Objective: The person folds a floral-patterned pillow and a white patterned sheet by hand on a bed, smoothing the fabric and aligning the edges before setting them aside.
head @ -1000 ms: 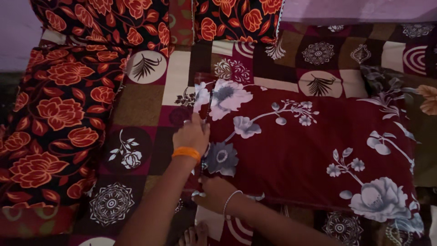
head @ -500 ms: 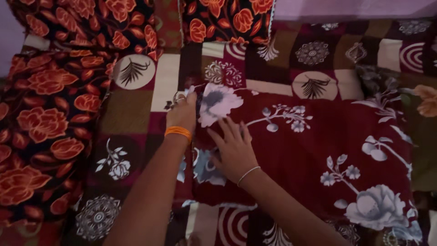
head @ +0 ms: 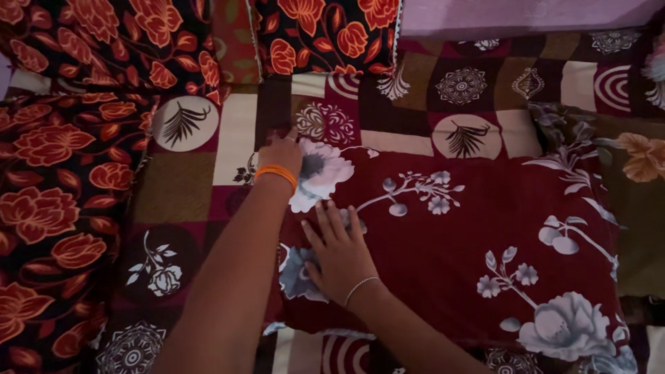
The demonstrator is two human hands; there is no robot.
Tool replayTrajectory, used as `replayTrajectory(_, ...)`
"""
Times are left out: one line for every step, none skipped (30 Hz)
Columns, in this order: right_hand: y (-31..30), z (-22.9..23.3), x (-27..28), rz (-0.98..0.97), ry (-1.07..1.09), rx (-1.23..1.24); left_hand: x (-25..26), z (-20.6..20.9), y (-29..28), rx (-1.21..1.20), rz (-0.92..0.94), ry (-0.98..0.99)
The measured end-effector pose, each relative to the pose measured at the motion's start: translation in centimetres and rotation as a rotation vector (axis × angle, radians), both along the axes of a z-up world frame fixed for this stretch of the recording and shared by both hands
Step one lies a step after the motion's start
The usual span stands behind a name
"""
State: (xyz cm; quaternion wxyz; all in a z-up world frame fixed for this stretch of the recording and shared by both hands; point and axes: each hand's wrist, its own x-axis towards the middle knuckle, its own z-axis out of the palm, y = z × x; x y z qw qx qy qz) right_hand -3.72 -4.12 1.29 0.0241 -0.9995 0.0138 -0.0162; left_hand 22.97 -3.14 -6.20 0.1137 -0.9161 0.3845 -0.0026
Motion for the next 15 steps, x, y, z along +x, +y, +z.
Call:
replayTrajectory(0.0,-0.1,0.1,-0.004,0.004,0.005,0.0,0.4,0.0,-0.062,0.031,0.037)
replayTrajectory(0.0,-0.2,0.2,-0.009,0.01,0.012,-0.1,0.8,0.1,-0.122,0.061,0.076)
replayTrajectory(0.0,-0.3,0.2,-0.014,0.016,0.019,-0.4,1.3,0.2,-0.181,0.093,0.115)
replayTrajectory(0.0,-0.3,0.2,-0.012,0.021,0.018,-0.9,1.6,0.7,-0.189,0.054,0.095)
replayTrajectory(0.0,-0.3,0.3,-0.01,0.027,0.016,-1.9,1.8,1.5,-0.196,0.016,0.075)
replayTrajectory(-0.1,-0.3,0.3,-0.009,0.03,0.01,-2.8,2.1,2.0,-0.207,-0.025,0.053)
replayTrajectory(-0.1,-0.3,0.5,-0.011,0.045,0.007,-3.4,2.5,2.4,-0.218,-0.014,0.097)
replayTrajectory(0.0,-0.3,0.7,-0.013,0.062,0.002,-4.3,2.9,2.8,-0.229,-0.003,0.144)
replayTrajectory(0.0,-0.4,0.7,-0.016,0.079,-0.002,-5.2,3.4,3.1,-0.24,0.007,0.19)
replayTrajectory(-0.2,-0.5,0.6,0.002,0.058,0.0,-6.0,3.8,3.6,-0.298,0.053,0.236)
replayTrajectory(-0.5,-0.6,0.5,0.02,0.037,0.002,-7.0,4.3,4.2,-0.355,0.1,0.282)
replayTrajectory(-0.7,-0.5,0.6,0.039,0.008,0.004,-7.9,4.7,4.8,-0.412,0.147,0.321)
replayTrajectory(-1.1,-0.3,0.4,0.076,-0.039,0.029,-9.4,4.8,5.4,-0.506,0.063,0.225)
replayTrajectory(-1.8,-0.2,-0.2,0.111,-0.085,0.053,-11.3,4.6,6.2,-0.601,-0.023,0.13)
replayTrajectory(-2.3,0.0,-0.7,0.146,-0.131,0.076,-12.3,4.4,6.7,-0.693,-0.109,0.034)
